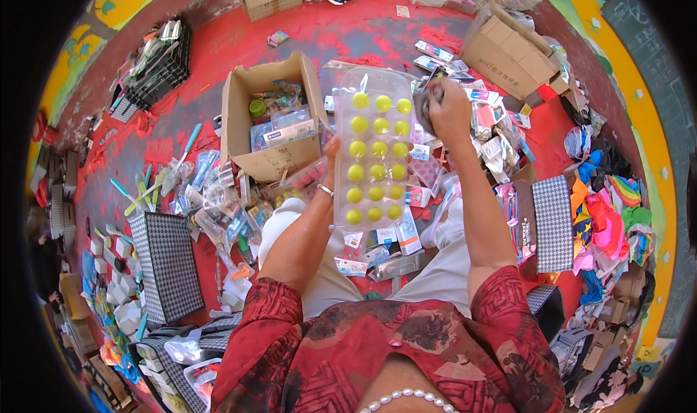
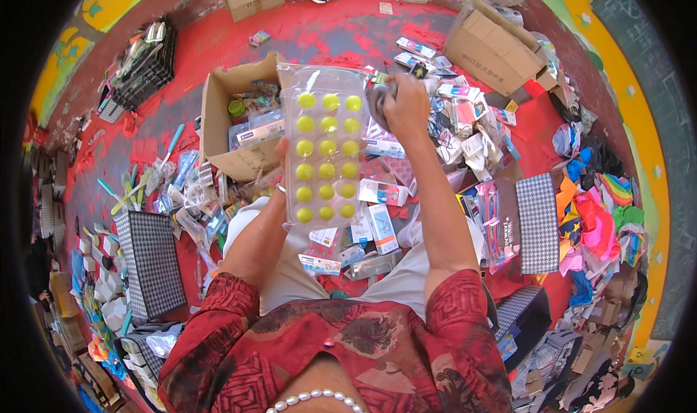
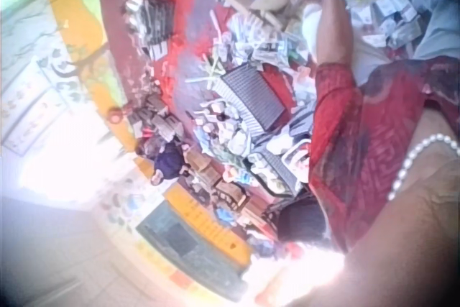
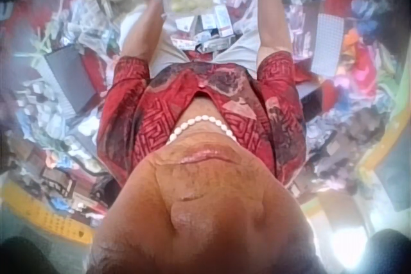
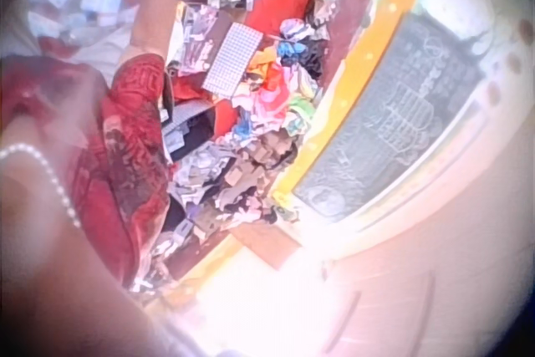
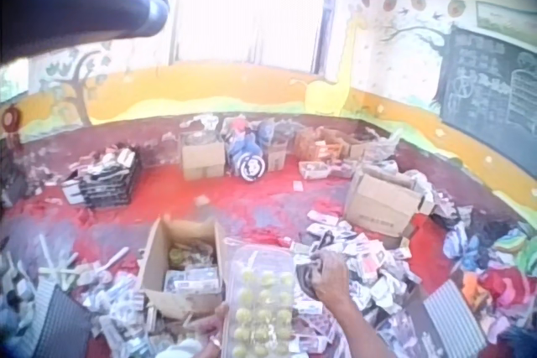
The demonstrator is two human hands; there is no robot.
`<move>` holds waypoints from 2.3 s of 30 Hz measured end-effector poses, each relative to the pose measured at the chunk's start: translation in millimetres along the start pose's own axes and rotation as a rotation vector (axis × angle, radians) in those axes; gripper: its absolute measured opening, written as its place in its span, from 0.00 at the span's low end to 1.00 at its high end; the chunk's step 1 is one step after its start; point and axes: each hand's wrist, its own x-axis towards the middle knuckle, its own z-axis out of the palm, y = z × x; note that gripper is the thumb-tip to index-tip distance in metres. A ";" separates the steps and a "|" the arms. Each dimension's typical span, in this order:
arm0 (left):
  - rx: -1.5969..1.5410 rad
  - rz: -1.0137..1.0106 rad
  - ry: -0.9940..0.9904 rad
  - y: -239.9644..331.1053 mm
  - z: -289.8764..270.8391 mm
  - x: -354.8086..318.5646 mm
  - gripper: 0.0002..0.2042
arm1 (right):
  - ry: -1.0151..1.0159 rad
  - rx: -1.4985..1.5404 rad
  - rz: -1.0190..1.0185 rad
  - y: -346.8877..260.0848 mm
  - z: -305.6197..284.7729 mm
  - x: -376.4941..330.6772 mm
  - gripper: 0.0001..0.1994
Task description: The person sits on the floor and sorts through various small packaged items, including plastic-wrapped yellow balls and boxed goods. They pick up items, inspect them, and place them into nearby containers or piles.
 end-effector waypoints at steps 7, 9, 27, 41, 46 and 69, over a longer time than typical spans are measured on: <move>-0.140 0.030 0.048 3.7 -2.2 6.1 0.47 | 0.325 0.469 0.281 -7.7 -43.7 -6.6 0.05; -0.071 0.029 0.157 -4.2 -6.4 7.6 0.46 | 0.165 0.563 0.019 -32.8 -40.1 -1.9 0.06; -0.085 0.341 0.242 30.2 -20.2 6.1 0.44 | -0.482 0.491 0.289 -56.4 -58.7 -139.3 0.04; -0.091 0.449 0.359 39.3 -53.7 4.6 0.41 | -0.294 0.450 -0.239 -78.8 -15.8 -115.2 0.06; -0.045 0.405 0.380 33.9 -33.0 3.9 0.35 | -0.207 0.642 0.764 -19.3 -29.0 -111.2 0.08; -0.043 0.045 0.322 13.1 -30.3 4.4 0.23 | 0.283 0.838 0.449 -51.9 -95.5 -88.4 0.10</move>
